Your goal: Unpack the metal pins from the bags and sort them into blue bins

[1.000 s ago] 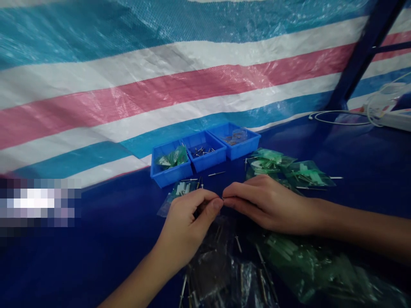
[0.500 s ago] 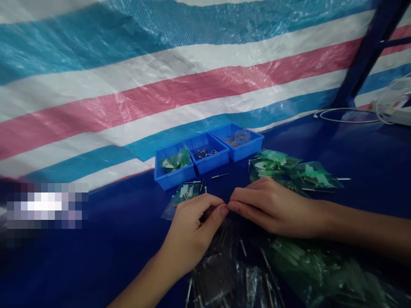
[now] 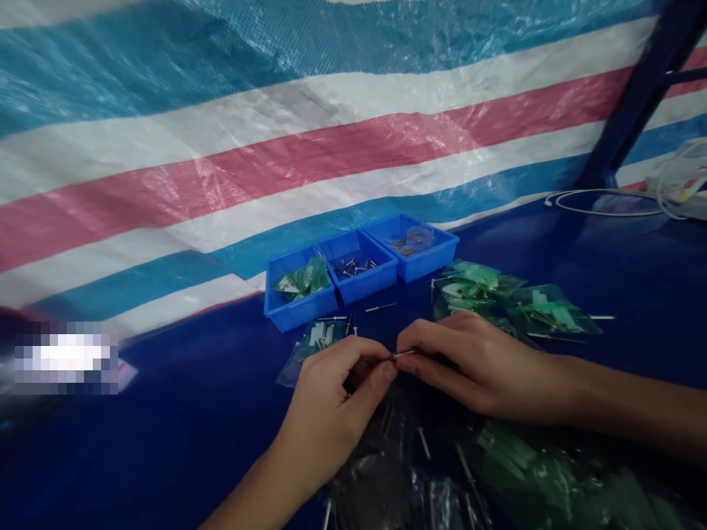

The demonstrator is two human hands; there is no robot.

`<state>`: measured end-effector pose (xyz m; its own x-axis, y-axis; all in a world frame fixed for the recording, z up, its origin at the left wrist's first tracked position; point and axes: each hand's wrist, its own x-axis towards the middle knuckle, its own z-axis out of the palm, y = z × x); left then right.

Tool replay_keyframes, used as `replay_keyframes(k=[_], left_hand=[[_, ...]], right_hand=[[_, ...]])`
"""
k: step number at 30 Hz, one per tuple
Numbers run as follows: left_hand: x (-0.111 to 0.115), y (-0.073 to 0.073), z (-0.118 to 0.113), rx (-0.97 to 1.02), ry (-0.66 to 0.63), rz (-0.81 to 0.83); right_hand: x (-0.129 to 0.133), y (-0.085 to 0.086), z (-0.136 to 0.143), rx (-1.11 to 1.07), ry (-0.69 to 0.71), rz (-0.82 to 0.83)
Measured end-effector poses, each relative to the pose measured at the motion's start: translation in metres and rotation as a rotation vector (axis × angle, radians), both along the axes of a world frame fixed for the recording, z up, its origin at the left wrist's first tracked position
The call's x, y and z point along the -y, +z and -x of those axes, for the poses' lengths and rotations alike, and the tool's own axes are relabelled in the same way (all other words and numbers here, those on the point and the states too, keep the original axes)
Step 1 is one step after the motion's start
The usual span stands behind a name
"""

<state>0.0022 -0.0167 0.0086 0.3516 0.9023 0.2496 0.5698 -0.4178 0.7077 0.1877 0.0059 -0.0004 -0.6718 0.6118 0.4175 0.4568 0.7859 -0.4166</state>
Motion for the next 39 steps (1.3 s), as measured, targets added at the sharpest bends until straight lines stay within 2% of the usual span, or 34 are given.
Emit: replay_keyframes(k=[6, 16, 21, 26, 31, 39], left_hand=[[0.0005, -0.001, 0.0022, 0.034, 0.057, 0.028], [0.0004, 0.0014, -0.0006, -0.007, 0.045, -0.052], [0.0005, 0.001, -0.0006, -0.013, 0.026, -0.092], [0.0017, 0.0012, -0.0009, -0.029, 0.041, -0.082], [0.0014, 0.0008, -0.0001, -0.025, 0.087, -0.114], [0.001, 0.0026, -0.0006, -0.032, 0.052, -0.086]], right_hand=[[-0.0013, 0.0007, 0.0001, 0.008, -0.016, -0.01], [-0.0002, 0.0023, 0.0001, -0.066, -0.021, 0.022], [0.0001, 0.006, -0.001, -0.037, -0.018, 0.067], [-0.0011, 0.0055, -0.0004, 0.008, 0.023, 0.056], [-0.002, 0.0035, -0.0004, -0.036, 0.021, 0.053], [-0.0016, 0.007, 0.0, -0.022, 0.004, 0.071]])
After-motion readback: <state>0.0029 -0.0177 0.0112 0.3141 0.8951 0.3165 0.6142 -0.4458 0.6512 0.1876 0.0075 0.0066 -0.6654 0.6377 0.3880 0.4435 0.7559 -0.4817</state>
